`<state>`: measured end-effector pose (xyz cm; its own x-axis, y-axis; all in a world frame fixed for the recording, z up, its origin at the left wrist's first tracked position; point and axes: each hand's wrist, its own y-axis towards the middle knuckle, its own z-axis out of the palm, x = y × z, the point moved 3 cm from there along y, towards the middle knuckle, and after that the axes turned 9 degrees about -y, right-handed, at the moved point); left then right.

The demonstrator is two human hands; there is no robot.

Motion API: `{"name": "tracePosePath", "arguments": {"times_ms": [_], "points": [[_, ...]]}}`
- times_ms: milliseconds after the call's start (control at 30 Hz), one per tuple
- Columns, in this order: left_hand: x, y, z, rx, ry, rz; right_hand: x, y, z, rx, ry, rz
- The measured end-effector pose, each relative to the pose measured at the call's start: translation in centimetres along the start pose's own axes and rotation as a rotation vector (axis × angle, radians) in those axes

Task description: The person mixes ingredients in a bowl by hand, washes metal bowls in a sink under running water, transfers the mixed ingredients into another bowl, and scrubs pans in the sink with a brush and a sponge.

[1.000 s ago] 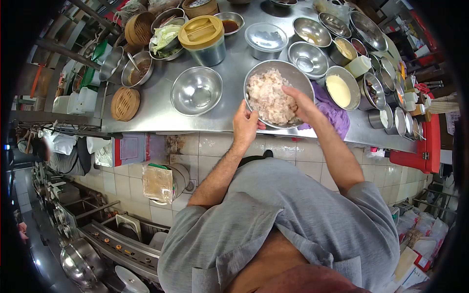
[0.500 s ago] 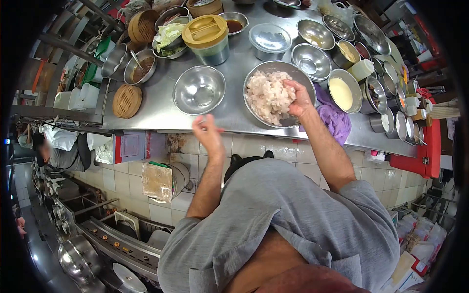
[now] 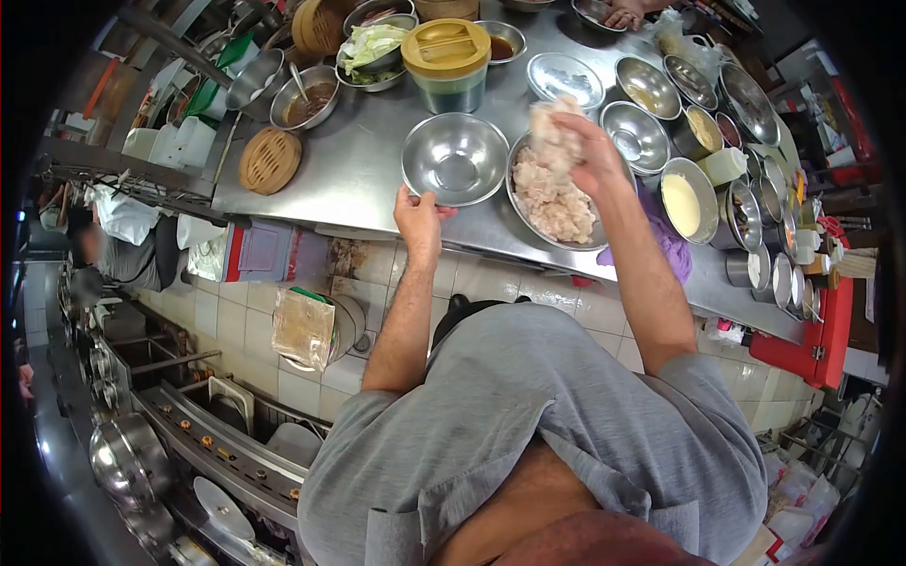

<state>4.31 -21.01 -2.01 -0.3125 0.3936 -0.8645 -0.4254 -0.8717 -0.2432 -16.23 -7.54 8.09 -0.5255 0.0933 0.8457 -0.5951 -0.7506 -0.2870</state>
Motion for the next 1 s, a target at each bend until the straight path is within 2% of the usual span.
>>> {"name": "tracePosePath", "arguments": {"times_ms": [33,100,167,200,267,300,367,400,433,467,533,567,633,667,733,767,800,867,933,967,1000], "points": [[0.0,-0.1,0.0,-0.005,0.001,0.002,-0.2,0.9,1.9,0.04,-0.153,-0.103],[-0.1,-0.2,0.0,0.039,-0.038,-0.013,-1.9,2.3,5.5,0.0,-0.479,-0.135],[-0.3,-0.3,0.1,0.045,-0.013,-0.005,-4.2,3.1,8.2,0.086,-0.954,-0.256],[-0.2,-0.3,0.1,0.049,-0.011,-0.009,-5.7,3.8,8.3,0.091,-0.953,-0.256],[-0.1,-0.2,-0.3,0.05,-0.006,-0.017,-9.0,5.0,8.8,0.448,-1.489,-0.263],[0.1,-0.1,-0.5,0.06,0.007,-0.012,-9.1,5.0,8.4,0.45,-1.488,-0.26],[0.9,-0.4,-1.0,0.064,0.017,-0.014,-7.8,4.2,7.3,0.37,-1.496,-0.654],[1.4,-1.1,-1.4,0.017,-0.109,-0.024,-5.5,3.1,6.6,0.288,-1.4,-0.627],[1.8,-1.9,-1.6,-0.026,-0.235,-0.03,-2.7,1.4,5.9,0.189,-1.319,-0.472],[1.9,-3.2,-1.5,-0.02,-0.236,-0.032,-0.5,0.3,4.4,0.087,-1.231,-0.324],[3.2,-6.1,-0.4,0.099,-0.073,-0.287,0.7,0.5,-2.9,-0.152,-1.222,-0.222],[3.3,-6.5,0.7,0.106,-0.074,-0.296,0.6,0.0,-5.1,-0.162,-1.226,-0.217],[3.0,-7.2,3.8,0.414,0.102,-0.198,-1.1,-1.0,-9.3,-0.43,-0.822,0.18],[3.6,-7.0,4.8,0.417,0.099,-0.199,-2.5,-0.8,-9.9,-0.434,-0.824,0.178],[4.5,-6.3,7.0,0.509,0.085,-0.185,-5.2,0.2,-8.7,-0.118,-0.688,0.074],[4.7,-6.1,7.3,0.511,0.089,-0.184,-6.0,0.4,-8.1,-0.119,-0.684,0.072],[4.9,-6.1,7.3,0.507,0.151,-0.149,-6.8,-0.1,-6.5,-0.103,-1.035,-0.025],[4.6,-6.3,7.8,0.48,0.236,-0.092,-7.4,0.0,-4.2,-0.092,-1.383,-0.124],[4.8,-5.9,7.4,0.498,0.263,-0.086,-6.8,0.0,-2.9,-0.279,-1.696,-0.102],[4.7,-5.8,7.2,0.514,0.285,-0.07,-6.8,0.2,-3.2,-0.279,-1.692,-0.101],[4.5,-5.7,7.1,0.52,0.293,-0.057,-7.1,0.6,-4.1,-0.275,-1.347,0.034]]}}
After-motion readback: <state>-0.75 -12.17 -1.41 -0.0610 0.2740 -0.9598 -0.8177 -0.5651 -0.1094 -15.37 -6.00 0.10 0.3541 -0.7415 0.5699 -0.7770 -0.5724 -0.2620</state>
